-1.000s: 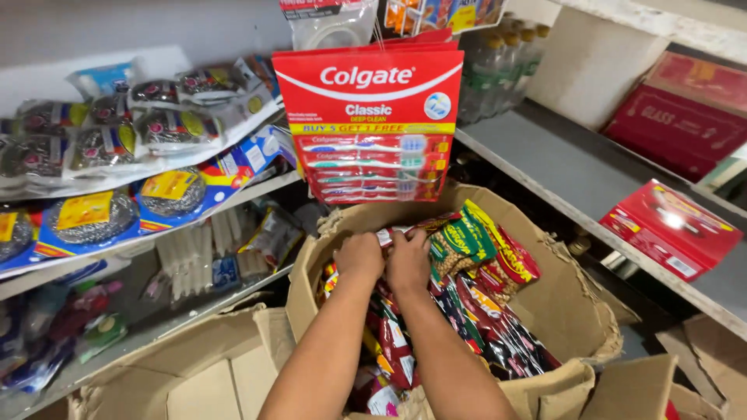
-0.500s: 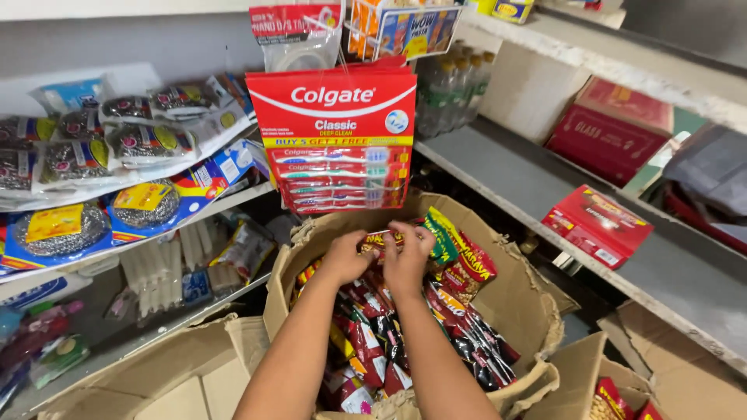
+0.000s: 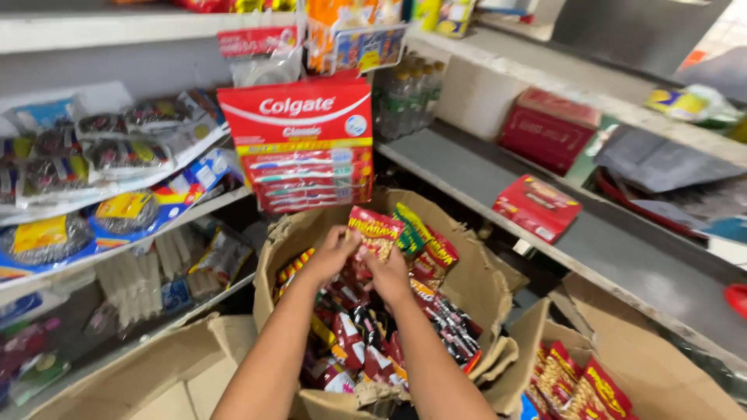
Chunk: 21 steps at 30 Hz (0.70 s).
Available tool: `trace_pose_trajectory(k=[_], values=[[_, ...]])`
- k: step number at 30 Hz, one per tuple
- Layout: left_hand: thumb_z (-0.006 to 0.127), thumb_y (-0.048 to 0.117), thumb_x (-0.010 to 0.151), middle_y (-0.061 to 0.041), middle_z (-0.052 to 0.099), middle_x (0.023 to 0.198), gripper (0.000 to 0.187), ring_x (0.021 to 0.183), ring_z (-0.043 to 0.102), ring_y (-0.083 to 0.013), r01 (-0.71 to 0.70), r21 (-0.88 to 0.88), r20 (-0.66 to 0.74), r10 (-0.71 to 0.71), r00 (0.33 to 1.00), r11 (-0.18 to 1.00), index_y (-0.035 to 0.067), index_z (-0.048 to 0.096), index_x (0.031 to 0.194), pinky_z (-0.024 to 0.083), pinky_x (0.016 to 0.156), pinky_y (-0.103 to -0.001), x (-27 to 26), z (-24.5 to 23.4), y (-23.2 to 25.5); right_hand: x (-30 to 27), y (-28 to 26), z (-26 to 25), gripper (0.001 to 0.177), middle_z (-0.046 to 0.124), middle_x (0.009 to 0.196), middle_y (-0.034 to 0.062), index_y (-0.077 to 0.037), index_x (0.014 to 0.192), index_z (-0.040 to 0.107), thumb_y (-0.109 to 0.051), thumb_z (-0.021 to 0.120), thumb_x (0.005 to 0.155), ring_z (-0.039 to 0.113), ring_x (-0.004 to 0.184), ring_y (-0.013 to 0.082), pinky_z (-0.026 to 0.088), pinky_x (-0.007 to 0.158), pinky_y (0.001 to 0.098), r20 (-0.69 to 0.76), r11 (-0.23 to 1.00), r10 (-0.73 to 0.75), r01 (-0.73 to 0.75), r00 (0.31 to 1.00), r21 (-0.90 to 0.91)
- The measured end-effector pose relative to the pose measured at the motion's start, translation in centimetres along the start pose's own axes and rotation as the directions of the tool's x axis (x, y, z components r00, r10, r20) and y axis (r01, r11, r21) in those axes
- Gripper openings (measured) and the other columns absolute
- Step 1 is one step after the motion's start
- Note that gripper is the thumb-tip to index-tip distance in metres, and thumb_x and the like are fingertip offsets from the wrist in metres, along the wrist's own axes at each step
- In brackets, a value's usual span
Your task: Organizing and restocking various snack bags from one cardboard box into another.
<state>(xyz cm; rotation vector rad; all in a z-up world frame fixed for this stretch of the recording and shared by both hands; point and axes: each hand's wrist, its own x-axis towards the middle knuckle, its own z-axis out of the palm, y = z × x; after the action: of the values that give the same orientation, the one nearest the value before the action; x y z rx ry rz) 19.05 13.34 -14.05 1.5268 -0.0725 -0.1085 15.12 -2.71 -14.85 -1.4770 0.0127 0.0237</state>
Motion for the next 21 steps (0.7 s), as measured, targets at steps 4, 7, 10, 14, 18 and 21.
trace_pose_trajectory(k=[4, 7, 10, 14, 18, 21], values=[[0.070, 0.033, 0.096, -0.007, 0.069, 0.113, 0.043, 0.104, 0.062, -0.0158, -0.238, 0.205, 0.086, 0.225, 0.971, 0.949, 0.007, 0.055, 0.127, 0.052, 0.093, -0.034, -1.8, 1.0, 3.1, -2.1, -5.2, -1.0, 0.036, 0.073, 0.097, 0.0077, -0.009, 0.124, 0.060, -0.025, 0.073, 0.094, 0.069, 0.067, 0.0153, 0.054, 0.048, 0.0278, 0.012, 1.000, -0.026, 0.026, 1.000, 0.010], [0.067, 0.030, 0.093, -0.006, 0.069, 0.109, 0.041, 0.097, 0.065, -0.0155, -0.049, -0.014, 0.076, 0.050, 0.996, 0.999, 0.008, 0.055, 0.125, 0.056, 0.085, -0.035, -5.9, 3.1, 6.9, -5.7, -8.5, -2.5, 0.038, 0.074, 0.102, 0.0029, -0.011, 0.124, 0.059, -0.025, 0.074, 0.092, 0.070, 0.071, 0.0120, 0.055, 0.050, 0.0271, 0.026, 0.999, -0.040, 0.040, 0.999, 0.004], [0.069, 0.029, 0.094, -0.012, 0.069, 0.107, 0.044, 0.089, 0.063, -0.0185, -0.005, -0.013, 0.137, 0.007, 0.991, 1.000, 0.003, 0.057, 0.127, 0.054, 0.075, -0.038, -8.3, 6.2, 9.7, -8.9, -11.9, -5.0, 0.037, 0.073, 0.103, 0.0017, -0.010, 0.124, 0.058, -0.025, 0.072, 0.093, 0.071, 0.076, 0.0105, 0.056, 0.050, 0.0275, 0.021, 0.989, -0.138, 0.139, 0.990, -0.050], [0.075, 0.022, 0.090, -0.008, 0.070, 0.117, 0.052, 0.103, 0.066, -0.0143, -0.204, -0.081, 0.314, 0.219, 0.924, 0.976, 0.004, 0.053, 0.134, 0.056, 0.089, -0.032, -11.0, 11.5, 12.1, -12.8, -15.1, -10.2, 0.036, 0.074, 0.104, 0.0048, -0.007, 0.126, 0.060, -0.027, 0.068, 0.098, 0.072, 0.078, 0.0122, 0.058, 0.049, 0.0287, -0.049, 0.968, -0.238, 0.233, 0.970, -0.092], [0.079, 0.015, 0.083, -0.008, 0.071, 0.116, 0.062, 0.104, 0.068, -0.0152, -0.185, -0.130, 0.408, 0.222, 0.886, 0.974, 0.006, 0.048, 0.136, 0.057, 0.090, -0.033, -13.2, 18.4, 12.8, -18.1, -18.5, -15.5, 0.043, 0.072, 0.106, 0.0053, -0.008, 0.131, 0.053, -0.026, 0.066, 0.095, 0.071, 0.077, 0.0126, 0.058, 0.049, 0.0297, -0.122, 0.956, -0.268, 0.248, 0.956, -0.159], [0.083, 0.011, 0.081, -0.010, 0.069, 0.118, 0.062, 0.106, 0.068, -0.0158, -0.233, -0.202, 0.464, 0.302, 0.833, 0.951, 0.004, 0.049, 0.133, 0.057, 0.093, -0.033, -14.5, 24.2, 11.2, -21.5, -17.2, -20.9, 0.054, 0.068, 0.114, 0.0071, -0.005, 0.137, 0.044, -0.020, 0.072, 0.094, 0.067, 0.090, 0.0135, 0.057, 0.069, 0.0297, -0.177, 0.879, -0.414, 0.341, 0.893, -0.335]])
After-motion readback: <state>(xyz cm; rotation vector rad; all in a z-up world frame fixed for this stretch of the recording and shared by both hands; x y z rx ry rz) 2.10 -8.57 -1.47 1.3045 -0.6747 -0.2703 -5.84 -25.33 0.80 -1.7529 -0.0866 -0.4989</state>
